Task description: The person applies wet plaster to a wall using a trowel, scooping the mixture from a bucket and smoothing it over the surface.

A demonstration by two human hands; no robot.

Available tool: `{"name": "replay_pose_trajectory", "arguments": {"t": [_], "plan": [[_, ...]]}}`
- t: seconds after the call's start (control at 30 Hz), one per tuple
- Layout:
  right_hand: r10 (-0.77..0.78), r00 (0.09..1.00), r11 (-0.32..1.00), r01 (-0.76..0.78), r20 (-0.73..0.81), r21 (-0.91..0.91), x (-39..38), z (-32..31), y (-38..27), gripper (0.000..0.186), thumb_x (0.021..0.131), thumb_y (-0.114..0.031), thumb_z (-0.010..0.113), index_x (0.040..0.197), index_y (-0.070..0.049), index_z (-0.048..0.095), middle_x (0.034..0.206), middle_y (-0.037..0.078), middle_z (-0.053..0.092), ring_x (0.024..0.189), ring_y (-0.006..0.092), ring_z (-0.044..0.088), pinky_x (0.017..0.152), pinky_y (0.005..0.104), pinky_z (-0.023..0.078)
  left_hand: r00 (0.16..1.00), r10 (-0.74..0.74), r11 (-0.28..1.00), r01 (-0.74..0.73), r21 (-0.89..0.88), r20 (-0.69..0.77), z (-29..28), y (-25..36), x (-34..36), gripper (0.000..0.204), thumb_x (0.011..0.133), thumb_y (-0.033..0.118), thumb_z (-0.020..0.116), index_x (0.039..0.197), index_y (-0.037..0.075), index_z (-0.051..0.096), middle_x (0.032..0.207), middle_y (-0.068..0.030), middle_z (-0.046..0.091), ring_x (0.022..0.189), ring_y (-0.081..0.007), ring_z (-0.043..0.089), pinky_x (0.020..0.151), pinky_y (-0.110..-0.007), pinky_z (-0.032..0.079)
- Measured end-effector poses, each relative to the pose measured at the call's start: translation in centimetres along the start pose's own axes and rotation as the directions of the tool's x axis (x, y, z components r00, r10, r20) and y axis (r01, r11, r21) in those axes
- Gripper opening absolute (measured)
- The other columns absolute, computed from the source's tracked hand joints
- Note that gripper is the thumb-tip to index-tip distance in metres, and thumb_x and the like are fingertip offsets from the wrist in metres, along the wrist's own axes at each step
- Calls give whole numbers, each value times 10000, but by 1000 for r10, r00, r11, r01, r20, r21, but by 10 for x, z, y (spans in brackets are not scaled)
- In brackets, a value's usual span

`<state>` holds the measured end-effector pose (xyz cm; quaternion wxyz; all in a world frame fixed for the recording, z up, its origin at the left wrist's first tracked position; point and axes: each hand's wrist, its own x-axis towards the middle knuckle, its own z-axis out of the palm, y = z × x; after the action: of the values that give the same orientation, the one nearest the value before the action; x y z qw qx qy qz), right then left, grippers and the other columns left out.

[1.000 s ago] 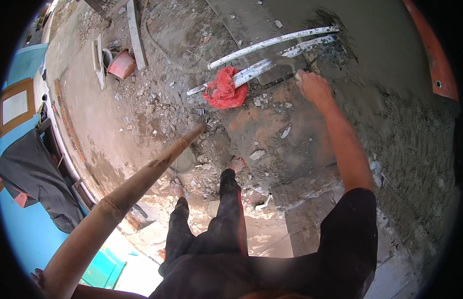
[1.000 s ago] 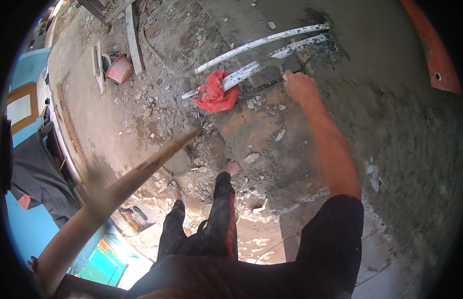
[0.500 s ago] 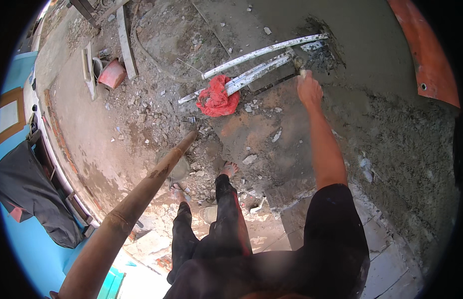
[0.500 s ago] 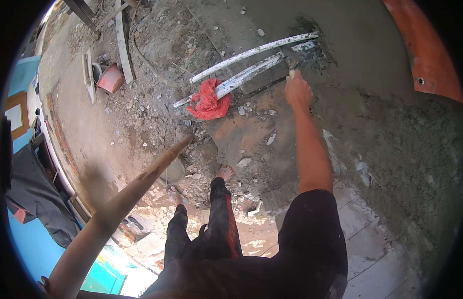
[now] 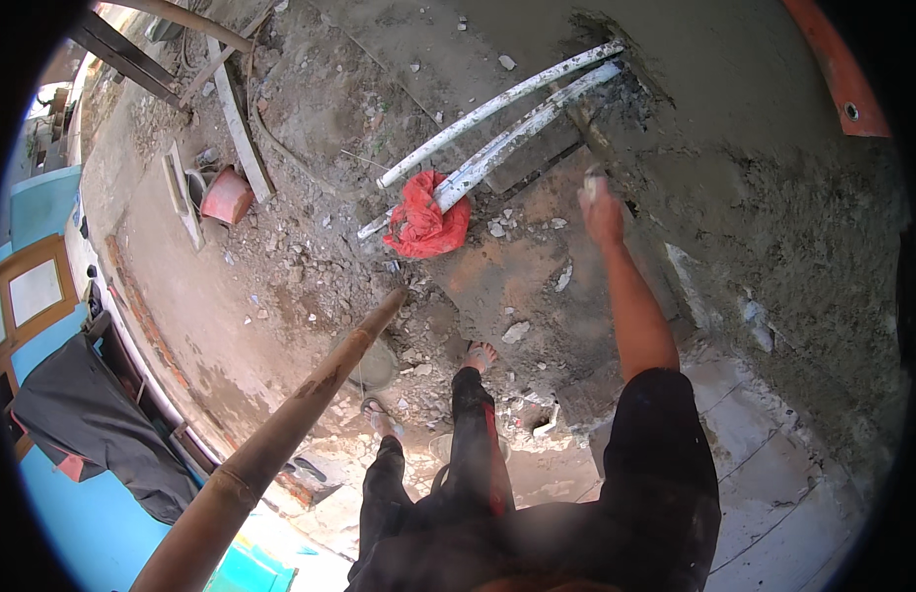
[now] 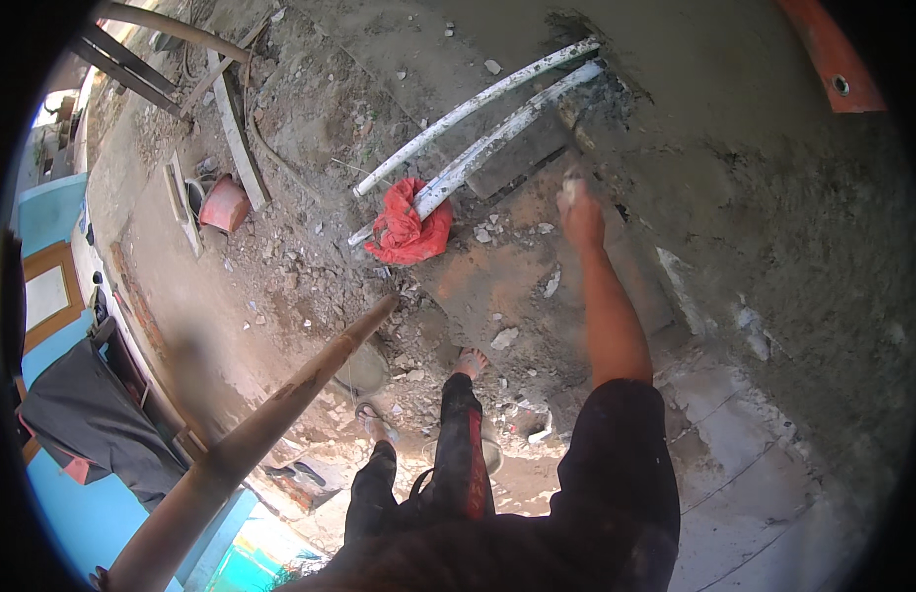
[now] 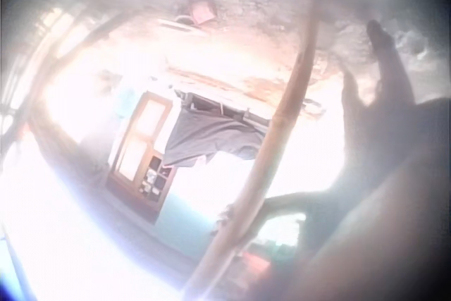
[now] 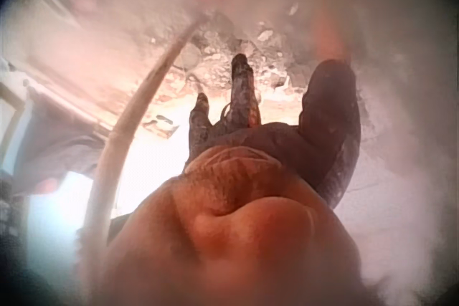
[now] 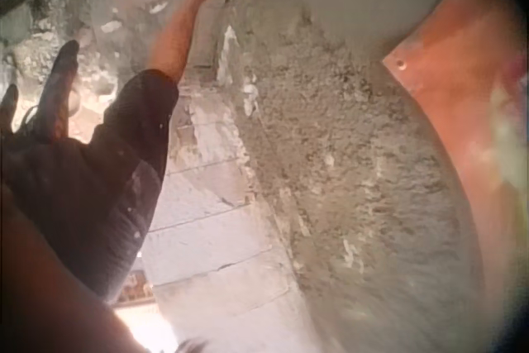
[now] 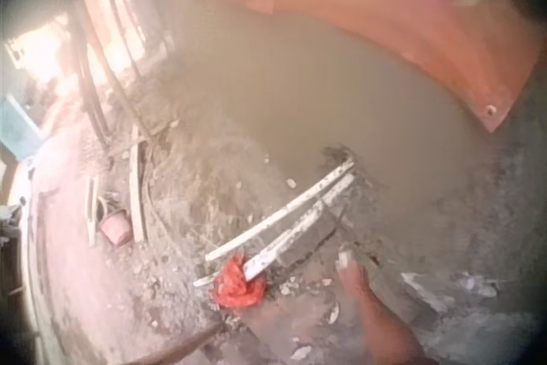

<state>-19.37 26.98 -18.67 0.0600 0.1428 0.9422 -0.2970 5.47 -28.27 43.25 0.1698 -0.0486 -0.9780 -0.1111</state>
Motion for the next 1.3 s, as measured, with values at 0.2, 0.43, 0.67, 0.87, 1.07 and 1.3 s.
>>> {"name": "replay_pose_trajectory", "arguments": {"t": [0.2, 0.43, 0.67, 0.87, 1.07, 1.3], "plan": [[96, 960, 961, -20, -264, 275, 4, 8, 11, 347, 915, -316, 624, 1161, -95, 519, 946, 270, 663, 905, 496, 615, 733, 556, 480, 981, 13, 999, -22, 46, 194, -32, -11, 3, 679, 826, 508, 719, 1295, 45, 557, 1132, -125, 655, 1011, -265, 638, 837, -436, 525], [-86, 985, 995, 78, 148, 59, -60, 43, -17, 351, 913, -308, 632, 1116, -39, 534, 910, 277, 664, 899, 487, 620, 742, 551, 482, 902, -20, 995, -27, 101, 432, -85, -24, 14, 672, 819, 488, 740, 1283, 35, 563, 1124, -131, 658, 1010, -262, 639, 838, -433, 525], [-129, 928, 972, 189, 349, -142, -91, 56, -17, 375, 906, -267, 647, 1188, -65, 505, 887, 244, 676, 875, 470, 644, 737, 556, 498, 701, -127, 990, 40, 138, 702, -165, -59, 39, 666, 813, 467, 761, 1272, 24, 570, 1116, -138, 660, 1010, -258, 640, 839, -430, 526], [46, 983, 970, -2, 176, -243, -52, 17, -48, 341, 918, -268, 617, 1140, -44, 487, 840, 214, 684, 879, 415, 676, 744, 521, 526, 477, -234, 972, 127, 197, 847, -211, -92, 49, 677, 805, 458, 778, 1275, 19, 566, 1117, -140, 658, 1006, -252, 638, 842, -427, 523], [-296, 859, 726, 487, 418, -486, -13, -25, -120, 222, 890, -176, 584, 1064, -48, 639, 878, 172, 722, 868, 304, 721, 701, 402, 568, 353, -303, 929, -96, 356, 885, -190, -85, 45, 839, 771, 529, 785, 1379, 39, 480, 1237, -142, 601, 1057, -264, 606, 875, -421, 501], [-154, 758, 613, 577, 634, -540, 47, -73, -180, 210, 882, -143, 584, 1023, -44, 705, 1007, 154, 720, 949, 323, 698, 804, 432, 557, 686, -133, 924, -177, 340, 716, -129, -34, 38, 875, 774, 567, 758, 1401, 41, 448, 1225, -146, 602, 1047, -276, 609, 860, -422, 508]]}}
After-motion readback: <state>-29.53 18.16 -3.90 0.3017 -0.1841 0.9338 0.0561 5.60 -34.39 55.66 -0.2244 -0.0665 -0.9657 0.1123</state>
